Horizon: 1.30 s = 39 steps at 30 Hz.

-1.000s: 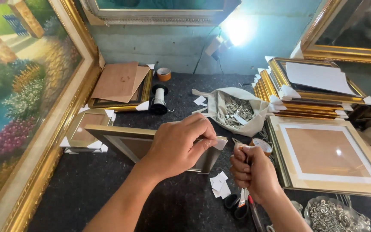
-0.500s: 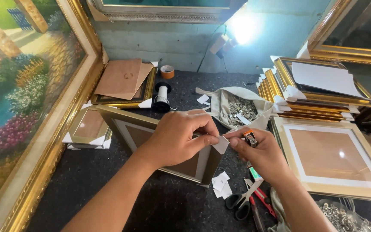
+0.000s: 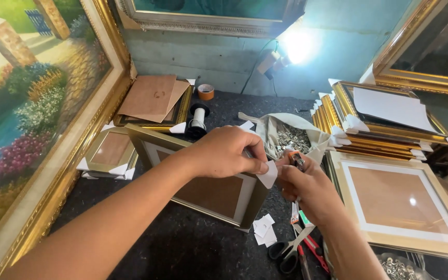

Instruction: Attaching white cardboard corner protectors to the corners of picture frames to protect them during storage or transport.

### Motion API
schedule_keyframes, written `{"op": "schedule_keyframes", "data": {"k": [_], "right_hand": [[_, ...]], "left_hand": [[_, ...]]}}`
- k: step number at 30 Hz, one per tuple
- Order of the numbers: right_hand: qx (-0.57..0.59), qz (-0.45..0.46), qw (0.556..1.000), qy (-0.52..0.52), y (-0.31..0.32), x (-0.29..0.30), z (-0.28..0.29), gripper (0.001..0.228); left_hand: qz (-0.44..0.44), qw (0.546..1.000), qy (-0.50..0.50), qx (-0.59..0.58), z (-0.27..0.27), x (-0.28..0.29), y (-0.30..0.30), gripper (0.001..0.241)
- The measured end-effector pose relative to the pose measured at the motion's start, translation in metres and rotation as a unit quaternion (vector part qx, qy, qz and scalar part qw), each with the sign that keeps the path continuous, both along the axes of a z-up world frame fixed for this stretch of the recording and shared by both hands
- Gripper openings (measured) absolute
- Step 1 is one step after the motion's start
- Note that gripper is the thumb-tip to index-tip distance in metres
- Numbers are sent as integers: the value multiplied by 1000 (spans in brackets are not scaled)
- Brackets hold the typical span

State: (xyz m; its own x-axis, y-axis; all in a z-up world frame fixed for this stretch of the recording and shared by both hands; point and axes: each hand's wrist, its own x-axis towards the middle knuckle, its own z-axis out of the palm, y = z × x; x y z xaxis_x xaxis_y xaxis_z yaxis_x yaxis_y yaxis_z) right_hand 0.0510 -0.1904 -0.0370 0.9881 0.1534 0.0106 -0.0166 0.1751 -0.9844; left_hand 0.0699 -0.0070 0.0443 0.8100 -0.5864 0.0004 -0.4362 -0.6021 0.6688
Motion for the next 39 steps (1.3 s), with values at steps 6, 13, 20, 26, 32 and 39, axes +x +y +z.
{"op": "schedule_keyframes", "data": {"k": [6,13,20,26,32,39], "right_hand": [[-204,-131,970,13,12,-32,25,16],[-107,-183,977,-1,27,-29,13,17],[-229,-268,931,-97,31,-37,1,14],[-348,-251,817,-385,25,-34,-9,19],[-380,-215,848,-300,23,-38,-4,20],[-308,-187,923,-137,28,-49,0,20]], "left_hand": [[25,992,122,32,9,12,-9,11],[64,981,179,45,22,9,-16,15],[102,961,255,35,25,16,-19,18],[89,956,274,50,24,20,-18,29],[14,979,204,13,5,24,-8,24],[-7,995,-26,-95,-5,-16,1,5]]}}
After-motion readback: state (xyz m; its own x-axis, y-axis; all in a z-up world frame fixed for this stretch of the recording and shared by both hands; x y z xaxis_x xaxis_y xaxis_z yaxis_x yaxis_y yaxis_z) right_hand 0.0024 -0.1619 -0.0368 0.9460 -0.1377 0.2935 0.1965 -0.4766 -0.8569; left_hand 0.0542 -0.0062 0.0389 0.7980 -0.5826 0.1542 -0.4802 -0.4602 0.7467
